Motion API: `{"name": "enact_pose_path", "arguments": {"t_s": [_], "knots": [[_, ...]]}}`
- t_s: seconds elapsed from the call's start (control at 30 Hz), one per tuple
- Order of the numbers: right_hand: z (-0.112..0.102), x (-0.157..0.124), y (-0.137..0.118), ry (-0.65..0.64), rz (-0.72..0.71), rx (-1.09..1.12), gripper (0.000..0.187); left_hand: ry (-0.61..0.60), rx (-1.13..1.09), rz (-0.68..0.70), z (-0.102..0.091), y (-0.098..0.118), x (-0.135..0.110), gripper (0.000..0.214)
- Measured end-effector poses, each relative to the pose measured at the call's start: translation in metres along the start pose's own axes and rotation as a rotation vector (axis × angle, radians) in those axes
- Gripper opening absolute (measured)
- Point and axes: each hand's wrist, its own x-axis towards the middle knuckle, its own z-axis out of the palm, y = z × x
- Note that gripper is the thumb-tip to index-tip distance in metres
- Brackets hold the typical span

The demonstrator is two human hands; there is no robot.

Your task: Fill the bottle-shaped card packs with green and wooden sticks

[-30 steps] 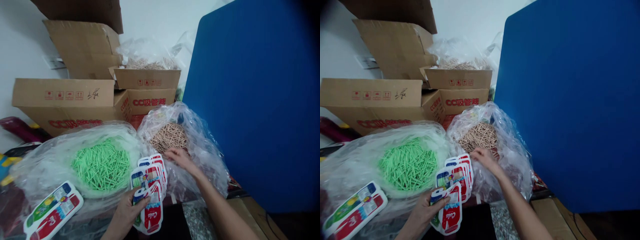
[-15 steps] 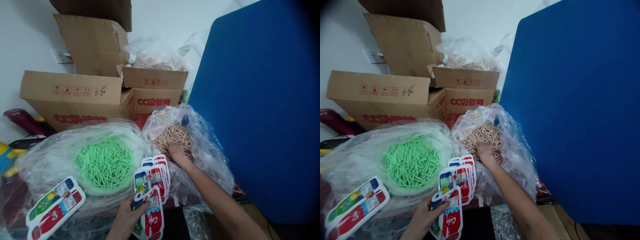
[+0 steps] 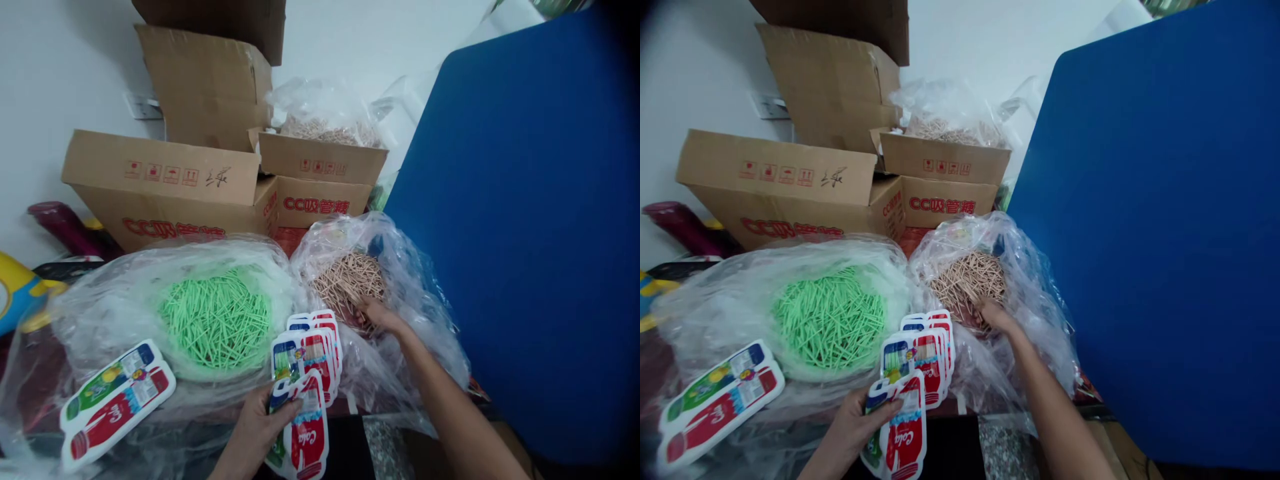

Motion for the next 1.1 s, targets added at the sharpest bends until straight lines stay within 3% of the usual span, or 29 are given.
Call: {"name": "enact_pose_path", "arguments": {"t_s": [0.2,0.37,0.53,0.77,1.1], "knots": [[0.009,-0.008,0.014,0.104,-0.016,0.436,0.015,-0.004,0.015,0.011,0.004,-0.002,0.003,0.032],[0.024,-0.009,0.019,0.215,-0.096,0.633,0.028,-0.01,0.005,-0.009,0.005,0.0,0.002,0.033],[0.035,-0.01,0.027,0.282,-0.158,0.634,0.034,-0.012,0.027,-0.03,0.011,0.0,0.0,0.032],[0.038,-0.02,0.025,0.305,-0.231,0.531,0.027,0.009,0.026,-0.054,0.014,0.001,-0.001,0.033],[0.043,-0.021,0.023,0.271,-0.245,0.497,0.027,-0.013,-0.029,-0.063,0.016,0.008,-0.003,0.032]]}}
